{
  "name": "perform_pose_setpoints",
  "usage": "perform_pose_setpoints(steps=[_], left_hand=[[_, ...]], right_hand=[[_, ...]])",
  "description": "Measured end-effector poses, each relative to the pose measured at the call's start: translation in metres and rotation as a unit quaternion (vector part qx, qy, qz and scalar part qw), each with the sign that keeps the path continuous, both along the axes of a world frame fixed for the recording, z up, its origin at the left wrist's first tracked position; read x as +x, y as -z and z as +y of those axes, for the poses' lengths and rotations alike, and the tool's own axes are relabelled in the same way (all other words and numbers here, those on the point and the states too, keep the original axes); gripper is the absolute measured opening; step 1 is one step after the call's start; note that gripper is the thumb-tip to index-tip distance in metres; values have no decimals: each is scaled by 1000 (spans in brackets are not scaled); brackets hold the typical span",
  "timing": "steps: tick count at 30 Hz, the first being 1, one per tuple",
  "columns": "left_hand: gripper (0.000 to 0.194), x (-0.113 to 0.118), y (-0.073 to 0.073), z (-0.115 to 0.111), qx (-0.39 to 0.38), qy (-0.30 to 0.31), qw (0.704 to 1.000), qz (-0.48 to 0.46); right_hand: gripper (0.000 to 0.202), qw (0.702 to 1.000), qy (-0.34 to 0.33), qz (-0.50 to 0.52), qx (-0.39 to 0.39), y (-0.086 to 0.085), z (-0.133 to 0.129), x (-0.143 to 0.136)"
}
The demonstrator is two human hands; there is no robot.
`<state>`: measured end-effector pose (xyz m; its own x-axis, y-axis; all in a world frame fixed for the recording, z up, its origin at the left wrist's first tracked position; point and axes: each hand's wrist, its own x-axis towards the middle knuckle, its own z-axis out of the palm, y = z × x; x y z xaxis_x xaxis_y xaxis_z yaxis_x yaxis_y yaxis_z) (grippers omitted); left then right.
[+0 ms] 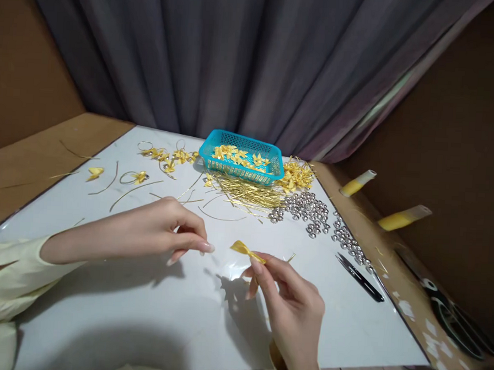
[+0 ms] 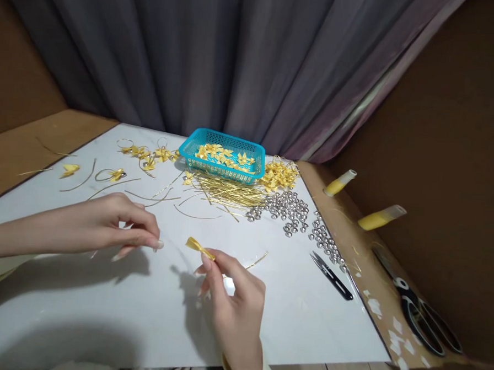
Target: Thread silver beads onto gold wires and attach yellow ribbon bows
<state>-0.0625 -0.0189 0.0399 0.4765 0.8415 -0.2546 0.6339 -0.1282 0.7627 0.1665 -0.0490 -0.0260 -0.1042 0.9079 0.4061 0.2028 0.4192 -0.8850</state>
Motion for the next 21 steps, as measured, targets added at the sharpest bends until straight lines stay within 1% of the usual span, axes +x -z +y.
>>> perform_pose_setpoints(steps=[1, 2, 3, 4, 6, 8, 10, 11, 12, 13, 14, 15, 16, 17, 18, 20, 21], left_hand=[[33, 3, 0, -2, -33, -7, 999, -6], [37, 7, 1, -3, -65, -8, 998, -18], [40, 11, 2, -5, -88, -5, 996, -33], [41, 15, 4, -7, -99, 2, 994, -49], [39, 21, 6, -9, -104, 15, 992, -75], [35, 21, 9, -6, -89, 23, 993, -70], [32, 9, 11, 4, -20, 18, 1000, -10], [30, -1, 11, 11, 36, 11, 998, 52], [28, -14, 12, 21, 102, -24, 987, 120], [27, -30, 13, 32, 151, -81, 968, 185], [28, -47, 13, 44, 183, -137, 943, 241], [32, -66, 12, 56, 194, -163, 927, 275], [33, -86, 11, 68, 179, -181, 917, 306], [33, -106, 10, 79, 139, -199, 911, 332], [35, -124, 8, 87, 119, -216, 905, 347], [38, -157, 6, 98, 93, -244, 894, 363], [39, -170, 6, 101, 79, -250, 894, 363]], right_hand=[[24, 994, 30, -39, 98, 3, -2, 0], [35, 979, 46, -78, 182, 6, -3, 0], [44, 962, 47, -115, 245, 8, -4, 0], [49, 947, 38, -147, 284, 10, -5, 0], [51, 928, 6, -192, 318, 14, -3, 1], [50, 919, -12, -215, 329, 19, 1, 1], [49, 917, 8, -229, 327, 23, 7, -1], [48, 918, 32, -232, 321, 25, 10, -2], [46, 919, 60, -233, 314, 26, 13, -3], [43, 918, 88, -235, 306, 27, 15, -4], [39, 918, 109, -238, 298, 27, 17, -6], [36, 918, 124, -243, 289, 28, 18, -7], [33, 917, 130, -252, 280, 27, 19, -8], [31, 918, 128, -262, 268, 27, 19, -8], [31, 920, 119, -272, 254, 27, 19, -9], [34, 932, 92, -280, 213, 29, 18, -9], [35, 939, 84, -275, 186, 30, 17, -10]])
